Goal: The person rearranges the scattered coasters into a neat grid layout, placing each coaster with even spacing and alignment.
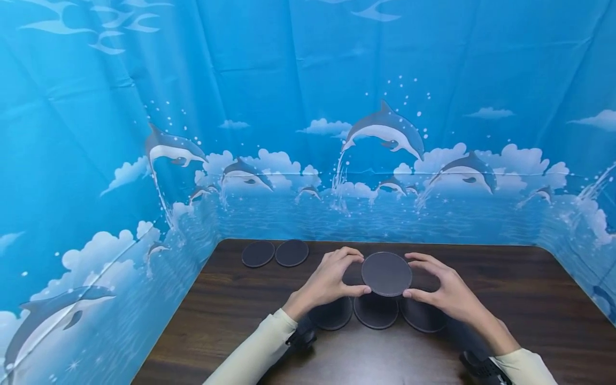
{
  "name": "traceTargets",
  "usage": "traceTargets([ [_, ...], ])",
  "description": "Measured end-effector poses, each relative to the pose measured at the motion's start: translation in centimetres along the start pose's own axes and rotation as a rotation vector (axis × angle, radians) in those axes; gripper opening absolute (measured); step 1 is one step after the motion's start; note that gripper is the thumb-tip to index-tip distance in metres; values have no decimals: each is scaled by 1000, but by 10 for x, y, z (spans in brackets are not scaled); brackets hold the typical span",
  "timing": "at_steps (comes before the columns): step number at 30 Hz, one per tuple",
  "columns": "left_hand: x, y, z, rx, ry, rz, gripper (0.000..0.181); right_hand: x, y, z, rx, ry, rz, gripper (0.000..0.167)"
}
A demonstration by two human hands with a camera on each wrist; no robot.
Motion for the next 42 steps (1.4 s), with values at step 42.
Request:
traceTargets([
  [42,-9,21,110,-132,-60,43,64,-51,-77,34,-156,202,-163,49],
])
Point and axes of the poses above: each hand's wrist, its own z-axis away from the middle knuckle, its own y-axis out of the back of the hand, x = y × z, the point moved 6 cm from there along -z, towards the middle knuckle, and after that the axes turned 4 degrees about -y, right-handed, at the moved point
